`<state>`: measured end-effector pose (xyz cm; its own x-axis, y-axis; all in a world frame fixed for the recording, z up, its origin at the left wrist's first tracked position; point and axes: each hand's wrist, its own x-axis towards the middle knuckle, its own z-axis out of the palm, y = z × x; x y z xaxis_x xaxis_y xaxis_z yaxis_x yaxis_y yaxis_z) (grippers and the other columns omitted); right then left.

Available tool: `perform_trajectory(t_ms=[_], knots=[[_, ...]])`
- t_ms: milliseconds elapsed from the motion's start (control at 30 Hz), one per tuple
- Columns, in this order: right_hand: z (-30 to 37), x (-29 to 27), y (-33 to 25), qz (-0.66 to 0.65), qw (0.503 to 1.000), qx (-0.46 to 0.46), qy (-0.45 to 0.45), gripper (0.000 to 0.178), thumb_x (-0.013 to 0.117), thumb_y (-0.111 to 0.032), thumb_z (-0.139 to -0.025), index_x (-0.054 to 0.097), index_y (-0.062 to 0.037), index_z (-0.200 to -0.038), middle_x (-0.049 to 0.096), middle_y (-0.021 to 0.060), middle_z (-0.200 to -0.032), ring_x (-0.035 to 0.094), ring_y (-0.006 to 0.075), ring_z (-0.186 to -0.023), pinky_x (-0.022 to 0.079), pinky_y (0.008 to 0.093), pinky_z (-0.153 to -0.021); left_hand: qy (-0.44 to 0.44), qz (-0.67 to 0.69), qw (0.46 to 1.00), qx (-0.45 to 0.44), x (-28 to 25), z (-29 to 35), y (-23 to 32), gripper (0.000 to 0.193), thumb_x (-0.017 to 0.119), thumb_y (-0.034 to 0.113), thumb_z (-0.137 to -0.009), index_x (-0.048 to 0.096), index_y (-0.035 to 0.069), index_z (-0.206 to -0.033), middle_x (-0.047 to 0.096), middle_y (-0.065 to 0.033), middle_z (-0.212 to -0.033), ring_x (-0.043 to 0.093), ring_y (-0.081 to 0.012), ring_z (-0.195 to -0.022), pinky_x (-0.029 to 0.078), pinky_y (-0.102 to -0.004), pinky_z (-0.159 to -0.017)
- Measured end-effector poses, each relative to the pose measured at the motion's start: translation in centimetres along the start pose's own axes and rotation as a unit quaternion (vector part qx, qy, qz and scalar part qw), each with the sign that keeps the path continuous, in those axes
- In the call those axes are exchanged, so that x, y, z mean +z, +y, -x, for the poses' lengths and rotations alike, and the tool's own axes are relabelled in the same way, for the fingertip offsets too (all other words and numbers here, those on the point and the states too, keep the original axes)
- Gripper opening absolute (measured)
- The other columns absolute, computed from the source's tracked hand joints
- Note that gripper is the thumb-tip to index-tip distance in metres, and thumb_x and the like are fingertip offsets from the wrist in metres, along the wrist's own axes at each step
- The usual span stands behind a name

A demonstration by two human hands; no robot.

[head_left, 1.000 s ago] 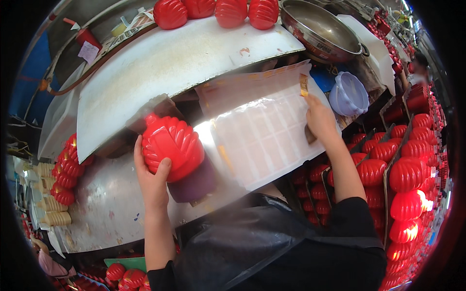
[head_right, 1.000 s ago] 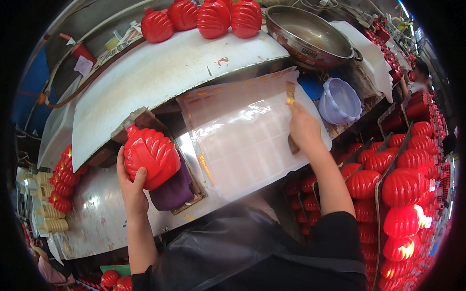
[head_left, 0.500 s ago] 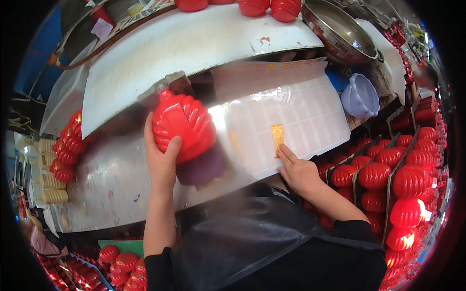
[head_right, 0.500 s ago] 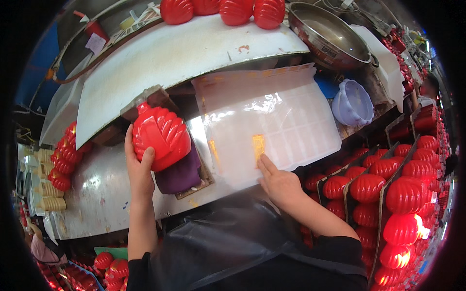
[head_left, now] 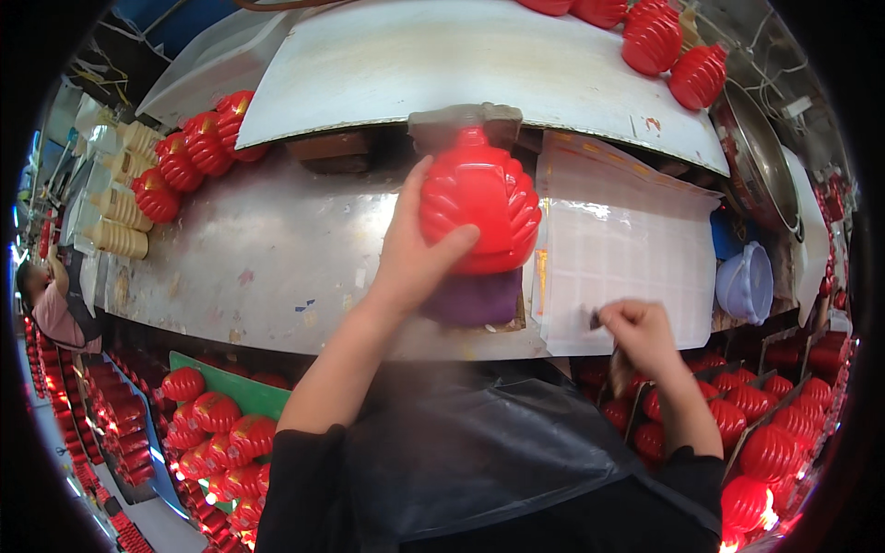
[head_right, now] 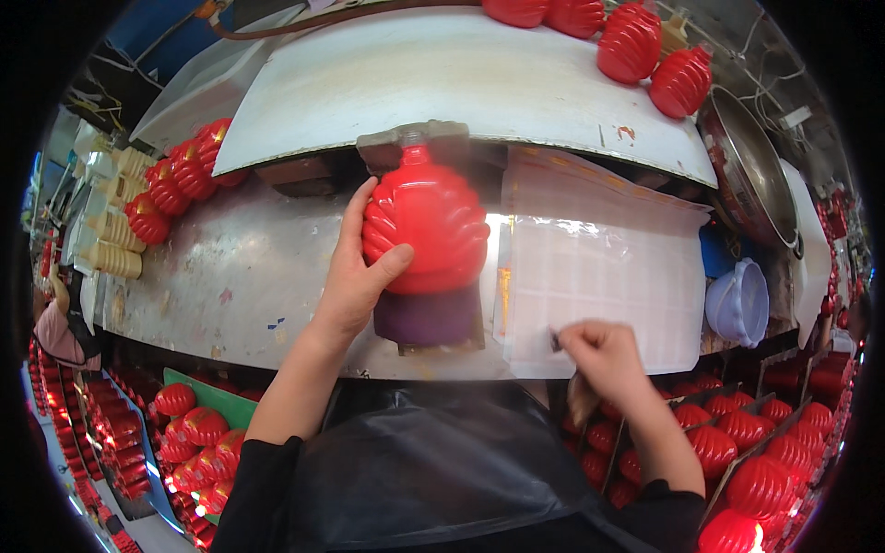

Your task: The person repeatedly picks up red ribbed bottles, applies gold labels to their sides, and places them on a nearby surface. The person handles the bottles one at a time, smoothing the labels with their fingers.

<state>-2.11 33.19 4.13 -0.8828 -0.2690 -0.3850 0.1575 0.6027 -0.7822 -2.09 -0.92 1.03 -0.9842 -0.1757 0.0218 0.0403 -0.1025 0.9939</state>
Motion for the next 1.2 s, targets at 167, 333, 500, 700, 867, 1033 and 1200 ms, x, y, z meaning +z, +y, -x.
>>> perform_trajectory(t_ms=[167,333,500,700,867,1033,1200], knots=[[-5.2,-1.1,-10.0,-0.095,0.989,-0.116,-0.003,0.016,0.068,-0.008,-0.099,0.081,-0.0004,-0.103,0.075,0.0036,-0.08,0.059,0.0052,-0.052,0.044,0.0205,-0.049,0.001,-0.065,0.998,0.013,-0.1,-0.2,0.8,0.097,0.081,0.024,-0.088,0.027,0.005,-0.166,0.043,-0.0185,-0.158,0.045,-0.0274,-0.145,0.038,-0.0409,-0.12],[-7.8,2.8,-15.2,0.208,0.796,-0.562,0.083,0.019,0.072,-0.001,-0.084,0.073,-0.0012,-0.103,0.076,0.0112,-0.094,0.07,0.017,-0.061,0.054,0.0292,-0.053,0.008,-0.042,0.999,0.025,-0.3,-1.7,2.1,0.091,0.079,0.027,-0.089,0.032,0.004,-0.163,0.045,-0.0195,-0.156,0.045,-0.0283,-0.145,0.038,-0.0415,-0.119],[-8.5,5.4,-13.8,0.405,0.669,-0.616,0.099,0.031,0.07,-0.006,-0.073,0.071,0.0037,-0.102,0.074,0.016,-0.103,0.059,0.0129,-0.054,0.047,0.0274,-0.048,0.033,-0.124,0.991,0.033,0.2,-3.5,2.5,0.075,0.082,0.035,-0.086,0.052,-0.001,-0.145,0.059,-0.0223,-0.141,0.057,-0.033,-0.133,0.047,-0.0427,-0.111],[-5.9,6.1,-11.6,0.51,0.605,-0.601,0.111,0.027,0.076,-0.01,-0.081,0.077,0.0026,-0.105,0.077,0.0198,-0.111,0.057,0.0098,-0.055,0.043,0.0244,-0.049,0.031,-0.18,0.983,0.025,0.1,-3.9,2.0,0.069,0.085,0.034,-0.085,0.056,-0.002,-0.137,0.062,-0.0213,-0.134,0.062,-0.0352,-0.125,0.049,-0.0432,-0.107],[-6.1,5.3,-12.8,0.278,0.776,-0.565,0.032,0.038,0.08,-0.013,-0.084,0.074,-0.0021,-0.121,0.075,0.0149,-0.099,0.068,0.0206,-0.068,0.053,0.0317,-0.054,0.042,-0.148,0.986,0.067,0.1,-2.7,0.9,0.086,0.087,0.038,-0.082,0.047,-0.002,-0.148,0.058,-0.0236,-0.141,0.058,-0.0363,-0.131,0.047,-0.0449,-0.111],[-11.5,3.9,-14.6,0.187,0.883,-0.429,0.035,0.037,0.076,-0.02,-0.09,0.074,-0.0148,-0.126,0.062,0.0101,-0.088,0.067,0.0299,-0.078,0.054,0.0405,-0.067,0.017,-0.189,0.978,0.088,-0.2,-0.8,0.3,0.105,0.092,0.043,-0.076,0.037,0.0,-0.155,0.049,-0.0248,-0.15,0.053,-0.039,-0.138,0.046,-0.0475,-0.114],[-13.3,3.8,-14.9,0.19,0.914,-0.357,-0.025,0.047,0.08,-0.021,-0.087,0.073,-0.0126,-0.133,0.056,0.0068,-0.085,0.059,0.0218,-0.077,0.049,0.0341,-0.07,0.014,-0.214,0.972,0.094,0.1,-0.7,-0.1,0.106,0.092,0.038,-0.074,0.036,-0.001,-0.155,0.047,-0.0235,-0.152,0.051,-0.0381,-0.139,0.045,-0.0472,-0.115]])
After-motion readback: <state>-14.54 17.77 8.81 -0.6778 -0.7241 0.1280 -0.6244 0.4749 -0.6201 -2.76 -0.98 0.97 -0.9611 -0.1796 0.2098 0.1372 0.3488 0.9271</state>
